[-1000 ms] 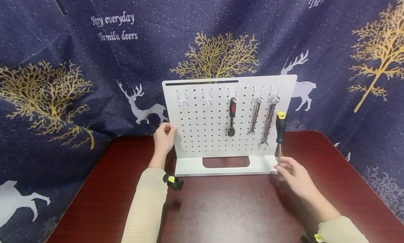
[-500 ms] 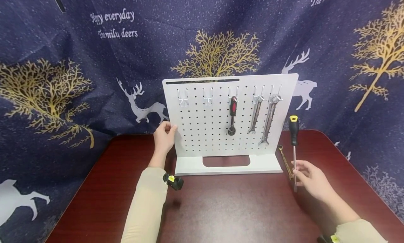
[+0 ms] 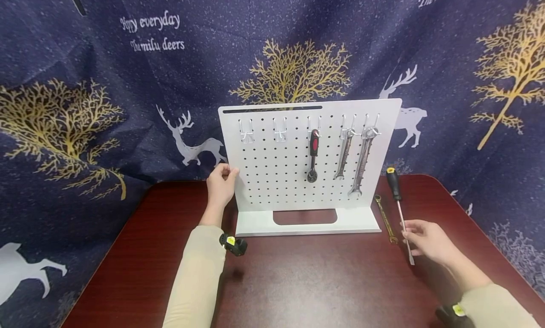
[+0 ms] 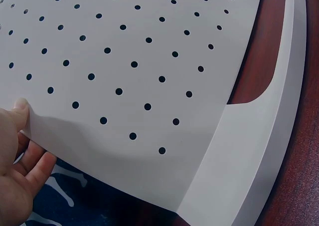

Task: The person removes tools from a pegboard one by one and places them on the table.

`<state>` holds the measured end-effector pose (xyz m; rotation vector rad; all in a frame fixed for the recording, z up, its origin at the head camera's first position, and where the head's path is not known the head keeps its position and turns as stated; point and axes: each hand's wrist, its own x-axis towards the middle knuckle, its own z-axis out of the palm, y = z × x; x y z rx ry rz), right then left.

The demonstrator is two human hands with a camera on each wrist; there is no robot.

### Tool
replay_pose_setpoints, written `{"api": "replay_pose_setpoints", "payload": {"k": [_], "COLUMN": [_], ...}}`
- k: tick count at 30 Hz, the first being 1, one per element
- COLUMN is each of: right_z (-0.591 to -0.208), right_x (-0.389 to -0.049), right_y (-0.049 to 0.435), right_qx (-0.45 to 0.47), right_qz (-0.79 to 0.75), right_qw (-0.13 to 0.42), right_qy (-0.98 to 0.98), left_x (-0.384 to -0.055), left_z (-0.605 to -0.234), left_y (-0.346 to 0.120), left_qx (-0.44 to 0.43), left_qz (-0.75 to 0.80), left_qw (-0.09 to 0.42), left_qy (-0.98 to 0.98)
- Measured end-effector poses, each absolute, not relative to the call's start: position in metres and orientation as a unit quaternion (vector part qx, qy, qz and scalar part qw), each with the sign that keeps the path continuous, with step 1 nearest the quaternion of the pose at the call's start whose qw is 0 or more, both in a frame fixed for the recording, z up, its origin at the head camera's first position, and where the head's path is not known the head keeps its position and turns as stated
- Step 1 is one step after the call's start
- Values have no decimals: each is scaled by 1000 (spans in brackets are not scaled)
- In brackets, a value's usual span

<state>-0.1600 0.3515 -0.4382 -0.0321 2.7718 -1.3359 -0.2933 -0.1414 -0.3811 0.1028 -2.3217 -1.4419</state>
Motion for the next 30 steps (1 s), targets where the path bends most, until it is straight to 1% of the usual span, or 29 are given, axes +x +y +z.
{"api": "replay_pose_setpoints", "payload": {"k": [16, 24, 30], "right_z": [-436, -435, -434], "right_x": [-173, -177, -180], "right_y": [363, 363, 360], "right_qx": [-2, 15, 18], "right_qz": [-424, -406, -396], "right_qw": [101, 115, 105], "right_qy": [900, 907, 912], "left_x": [-294, -295, -294], "left_z": [-383, -383, -383], "left_y": [-141, -142, -142], "left_qx": [35, 30, 30], "left_qz": [-517, -515, -514], "left_qw": [205, 208, 209], "left_qy": [-831, -831, -831]}}
